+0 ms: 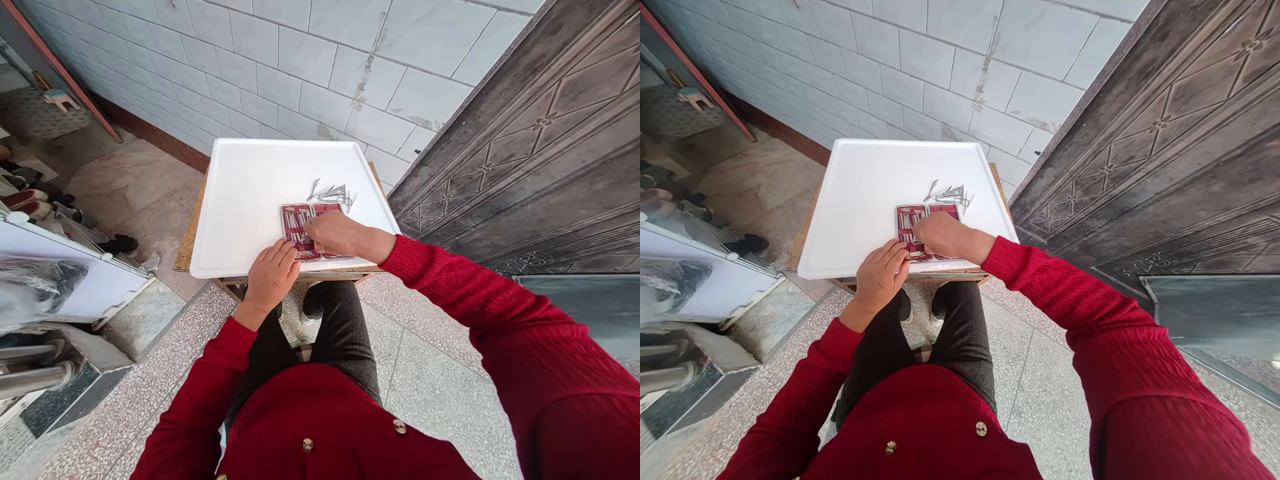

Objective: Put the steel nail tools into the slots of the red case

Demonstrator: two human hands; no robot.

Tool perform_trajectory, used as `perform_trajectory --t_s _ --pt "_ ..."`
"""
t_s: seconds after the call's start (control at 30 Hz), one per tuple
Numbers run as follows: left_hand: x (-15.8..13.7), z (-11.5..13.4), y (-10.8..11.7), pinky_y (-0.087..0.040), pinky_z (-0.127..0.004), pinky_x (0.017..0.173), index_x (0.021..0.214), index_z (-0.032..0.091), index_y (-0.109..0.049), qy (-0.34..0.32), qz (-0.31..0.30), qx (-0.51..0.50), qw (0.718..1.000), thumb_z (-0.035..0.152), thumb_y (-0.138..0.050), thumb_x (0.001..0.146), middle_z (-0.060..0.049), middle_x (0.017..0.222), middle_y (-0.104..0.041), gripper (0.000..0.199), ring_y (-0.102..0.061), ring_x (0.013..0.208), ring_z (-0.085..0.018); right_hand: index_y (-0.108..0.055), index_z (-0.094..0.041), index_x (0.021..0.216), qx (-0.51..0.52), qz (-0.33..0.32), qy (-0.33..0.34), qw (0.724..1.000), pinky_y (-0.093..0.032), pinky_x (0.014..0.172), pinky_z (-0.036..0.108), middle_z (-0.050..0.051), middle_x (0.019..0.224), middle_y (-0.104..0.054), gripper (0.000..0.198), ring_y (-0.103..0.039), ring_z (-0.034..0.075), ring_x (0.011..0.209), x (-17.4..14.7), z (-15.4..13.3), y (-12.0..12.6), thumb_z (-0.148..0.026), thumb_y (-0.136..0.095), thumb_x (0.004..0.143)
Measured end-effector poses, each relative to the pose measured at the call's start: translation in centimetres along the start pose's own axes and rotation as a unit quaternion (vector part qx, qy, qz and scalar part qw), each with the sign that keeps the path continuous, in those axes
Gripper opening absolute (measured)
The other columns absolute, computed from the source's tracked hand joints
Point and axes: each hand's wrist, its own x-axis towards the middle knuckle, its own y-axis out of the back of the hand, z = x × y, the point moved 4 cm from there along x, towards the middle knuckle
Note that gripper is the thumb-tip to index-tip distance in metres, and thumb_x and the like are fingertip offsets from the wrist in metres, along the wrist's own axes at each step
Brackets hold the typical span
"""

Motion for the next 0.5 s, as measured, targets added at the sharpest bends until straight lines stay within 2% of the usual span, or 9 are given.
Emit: perform_trajectory --t_s 0.23,0.5 --pt "0.1 0.0 0.1 -0.056 -0.045 0.105 0.123 0.018 -0.069 -0.006 0.005 0.011 1.0 0.022 -0.051 0.104 -0.013 0.127 -0.076 0.027 -0.066 0.131 -0.029 -0.076 -0.011 0.101 -0.036 -0.028 0.039 0.998 -0.034 0.07 0.035 0.013 0.09 -0.073 0.021 -0.062 0.022 0.08 -1.0 -0.8 0.0 -0.006 -0.058 0.091" --pt "0.0 -0.1 0.0 -0.055 -0.046 0.105 0.129 0.02 -0.067 0.0 -0.001 -0.002 1.0 0.025 -0.049 0.104 -0.013 0.132 -0.074 0.03 -0.066 0.131 -0.029 -0.074 -0.015 0.096 0.028 -0.018 0.038 0.999 -0.033 0.072 0.035 0.007 0.085 -0.068 0.02 -0.057 0.019 0.077 -0.2 -1.3 0.1 -0.007 -0.058 0.089"
